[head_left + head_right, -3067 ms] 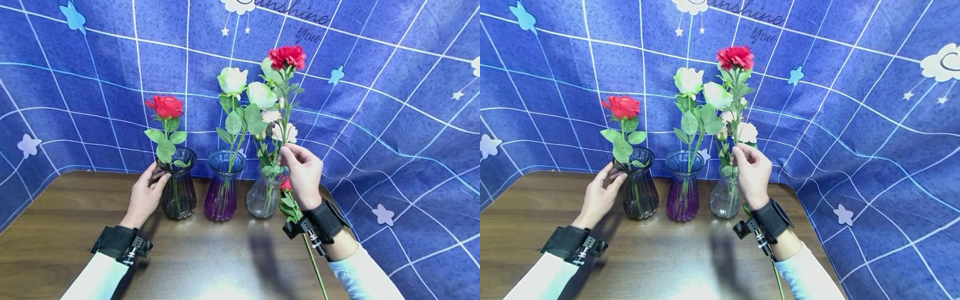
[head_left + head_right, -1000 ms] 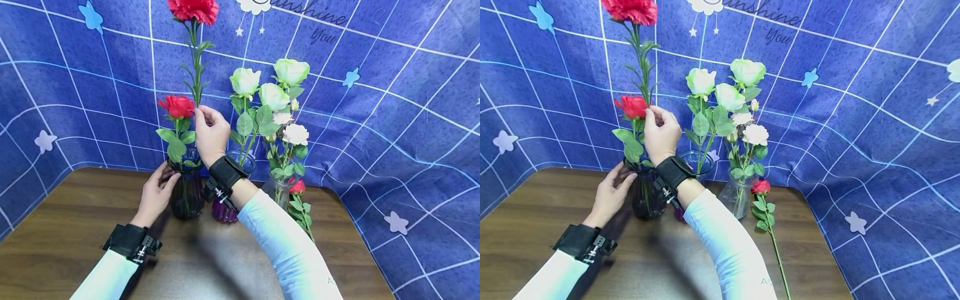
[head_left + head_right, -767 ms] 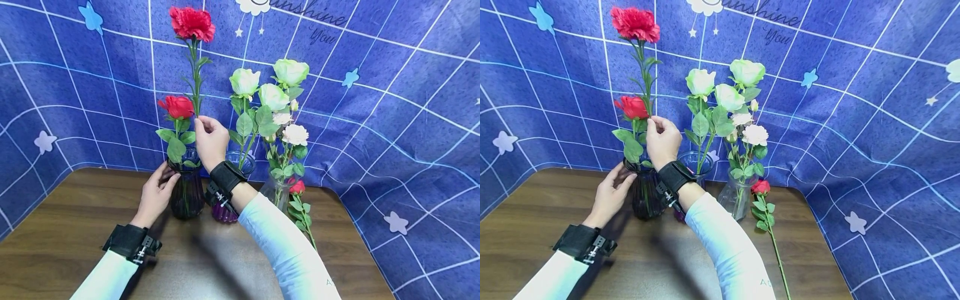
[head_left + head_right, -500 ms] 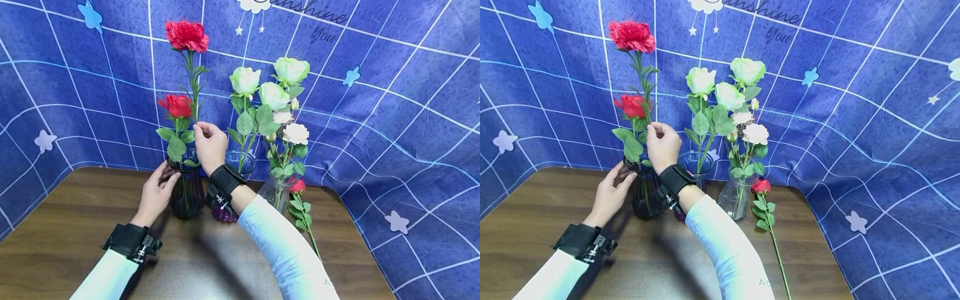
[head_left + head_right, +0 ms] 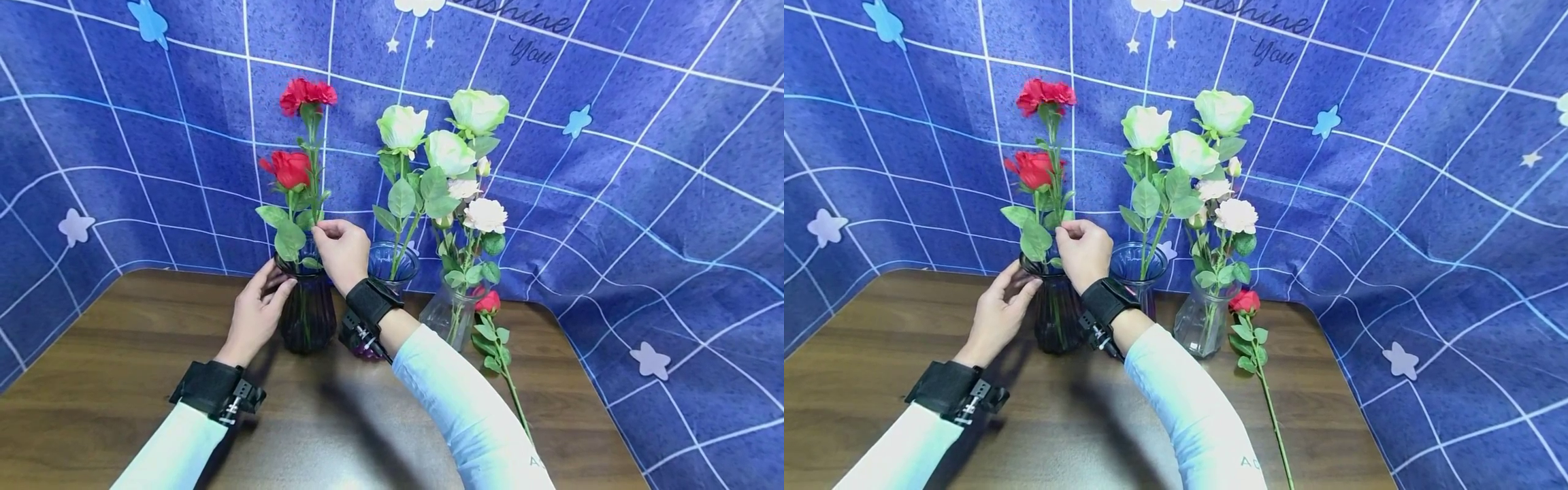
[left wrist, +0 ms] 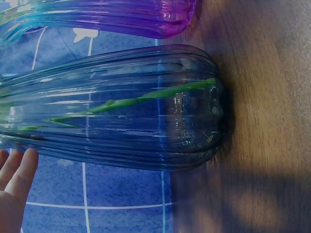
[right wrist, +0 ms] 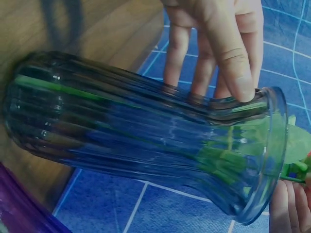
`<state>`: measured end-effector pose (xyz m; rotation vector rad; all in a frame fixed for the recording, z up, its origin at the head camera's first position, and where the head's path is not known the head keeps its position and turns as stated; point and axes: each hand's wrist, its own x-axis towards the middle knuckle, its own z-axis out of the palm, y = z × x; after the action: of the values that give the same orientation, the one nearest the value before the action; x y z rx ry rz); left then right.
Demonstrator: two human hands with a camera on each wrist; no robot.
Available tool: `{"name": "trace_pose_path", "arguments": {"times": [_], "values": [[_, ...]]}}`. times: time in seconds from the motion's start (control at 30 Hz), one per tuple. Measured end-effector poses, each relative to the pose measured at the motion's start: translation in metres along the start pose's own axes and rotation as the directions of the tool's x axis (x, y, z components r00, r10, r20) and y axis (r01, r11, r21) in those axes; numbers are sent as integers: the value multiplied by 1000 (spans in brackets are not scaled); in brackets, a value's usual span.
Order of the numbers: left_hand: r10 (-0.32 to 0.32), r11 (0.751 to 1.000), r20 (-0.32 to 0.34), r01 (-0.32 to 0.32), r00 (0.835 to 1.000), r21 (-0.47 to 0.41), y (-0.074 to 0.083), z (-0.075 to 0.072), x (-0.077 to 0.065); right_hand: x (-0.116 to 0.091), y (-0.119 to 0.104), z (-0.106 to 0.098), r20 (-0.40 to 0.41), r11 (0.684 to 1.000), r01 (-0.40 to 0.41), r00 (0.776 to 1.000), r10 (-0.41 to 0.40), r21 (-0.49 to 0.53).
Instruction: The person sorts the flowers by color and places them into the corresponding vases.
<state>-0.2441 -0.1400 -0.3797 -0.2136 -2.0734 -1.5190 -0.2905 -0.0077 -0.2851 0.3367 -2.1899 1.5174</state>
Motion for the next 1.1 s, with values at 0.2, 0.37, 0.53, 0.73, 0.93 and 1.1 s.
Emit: {"name": "trace_pose_path", "arguments": {"times": [0.2,0.37,0.53,0.73,0.93,1.1], "values": [[-10,1000,3,10,1000,-12,17,-1,-4,-3,4,-1,61,999,-19,998,21,-38],[-5,1000,6,5,1000,-23,15,-1,-4,-4,6,0,130,997,-10,991,19,-73],[3,999,3,-3,1000,-41,12,0,-3,-6,5,0,154,990,53,987,-32,-132],[9,999,-4,-9,1000,-39,14,0,-3,-8,6,0,129,989,66,991,-48,-135],[7,999,-1,-7,1000,-40,14,1,-3,-9,9,0,138,990,63,989,-45,-125],[18,998,1,-18,1000,-52,13,0,-3,-9,9,-4,141,992,79,988,-64,-98]]}}
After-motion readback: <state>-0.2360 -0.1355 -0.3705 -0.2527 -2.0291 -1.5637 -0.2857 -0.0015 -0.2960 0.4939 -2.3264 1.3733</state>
